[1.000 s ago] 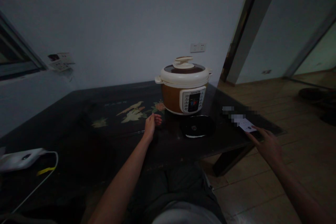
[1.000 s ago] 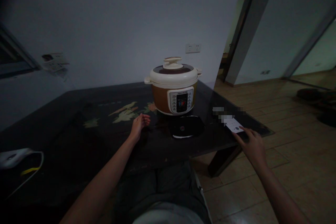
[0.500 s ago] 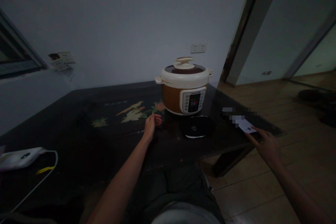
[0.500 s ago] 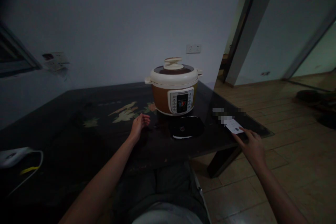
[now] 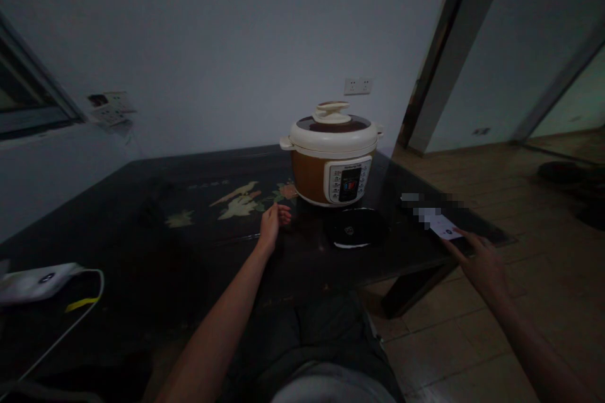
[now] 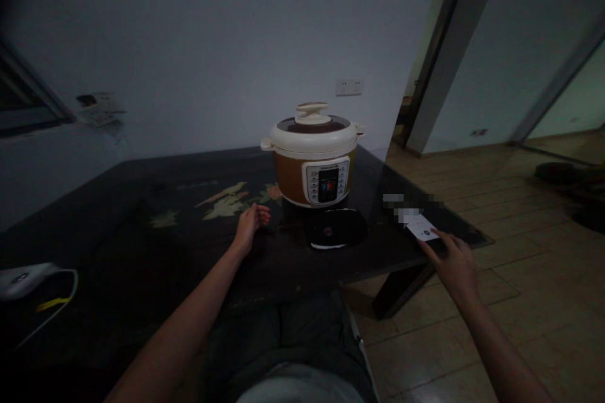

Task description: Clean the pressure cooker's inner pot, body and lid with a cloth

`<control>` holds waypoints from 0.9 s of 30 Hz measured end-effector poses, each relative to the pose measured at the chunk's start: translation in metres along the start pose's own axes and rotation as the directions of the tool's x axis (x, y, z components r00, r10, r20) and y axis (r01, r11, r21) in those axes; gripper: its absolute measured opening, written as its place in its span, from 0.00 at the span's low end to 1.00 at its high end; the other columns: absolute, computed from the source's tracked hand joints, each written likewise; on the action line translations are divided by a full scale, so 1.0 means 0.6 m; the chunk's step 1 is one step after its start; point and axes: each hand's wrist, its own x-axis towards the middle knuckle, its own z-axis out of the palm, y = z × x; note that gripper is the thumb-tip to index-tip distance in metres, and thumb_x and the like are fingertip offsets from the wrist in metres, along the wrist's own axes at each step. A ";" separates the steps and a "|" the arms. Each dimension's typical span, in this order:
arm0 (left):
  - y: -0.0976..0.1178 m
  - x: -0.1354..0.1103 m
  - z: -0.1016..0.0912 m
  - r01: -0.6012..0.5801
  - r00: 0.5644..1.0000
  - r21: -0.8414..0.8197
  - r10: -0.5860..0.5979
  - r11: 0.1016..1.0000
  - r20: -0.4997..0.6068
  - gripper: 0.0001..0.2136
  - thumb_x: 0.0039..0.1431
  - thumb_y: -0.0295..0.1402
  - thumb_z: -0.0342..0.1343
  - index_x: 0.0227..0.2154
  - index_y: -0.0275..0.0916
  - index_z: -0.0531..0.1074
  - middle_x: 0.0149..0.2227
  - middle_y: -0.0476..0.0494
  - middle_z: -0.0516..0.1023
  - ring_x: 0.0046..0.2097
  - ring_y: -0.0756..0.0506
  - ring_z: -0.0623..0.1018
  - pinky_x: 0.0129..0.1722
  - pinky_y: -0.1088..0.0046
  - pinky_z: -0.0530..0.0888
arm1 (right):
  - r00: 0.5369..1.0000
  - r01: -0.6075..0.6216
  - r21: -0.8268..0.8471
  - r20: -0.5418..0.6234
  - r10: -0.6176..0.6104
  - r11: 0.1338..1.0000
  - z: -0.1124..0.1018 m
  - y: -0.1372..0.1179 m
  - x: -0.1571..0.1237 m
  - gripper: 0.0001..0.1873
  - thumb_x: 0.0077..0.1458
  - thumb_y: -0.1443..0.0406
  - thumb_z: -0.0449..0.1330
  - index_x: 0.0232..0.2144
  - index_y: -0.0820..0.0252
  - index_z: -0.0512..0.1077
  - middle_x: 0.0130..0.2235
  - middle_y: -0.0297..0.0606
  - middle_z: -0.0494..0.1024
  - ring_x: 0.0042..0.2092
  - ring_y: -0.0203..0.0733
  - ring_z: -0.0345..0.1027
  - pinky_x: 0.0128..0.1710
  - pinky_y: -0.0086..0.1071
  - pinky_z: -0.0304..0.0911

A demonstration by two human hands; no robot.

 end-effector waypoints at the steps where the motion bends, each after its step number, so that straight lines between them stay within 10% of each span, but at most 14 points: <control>1: 0.000 0.000 0.000 -0.001 1.000 0.000 0.001 1.000 0.000 0.19 0.59 0.47 0.51 0.26 0.34 0.74 0.22 0.44 0.75 0.23 0.50 0.73 0.25 0.77 0.68 | 1.000 0.001 -0.006 -0.004 -0.002 1.000 -0.001 -0.002 0.000 0.37 0.54 0.38 0.48 0.48 0.61 0.73 0.44 0.52 0.73 0.48 0.59 0.66 0.45 0.49 0.65; 27: 0.003 -0.002 0.002 -0.006 1.000 0.011 0.006 1.000 -0.005 0.20 0.58 0.49 0.51 0.25 0.35 0.74 0.22 0.44 0.75 0.23 0.50 0.73 0.25 0.75 0.68 | 1.000 0.015 -0.020 -0.020 -0.015 1.000 0.008 0.012 -0.001 0.37 0.54 0.38 0.49 0.48 0.61 0.73 0.44 0.52 0.73 0.48 0.59 0.66 0.45 0.49 0.64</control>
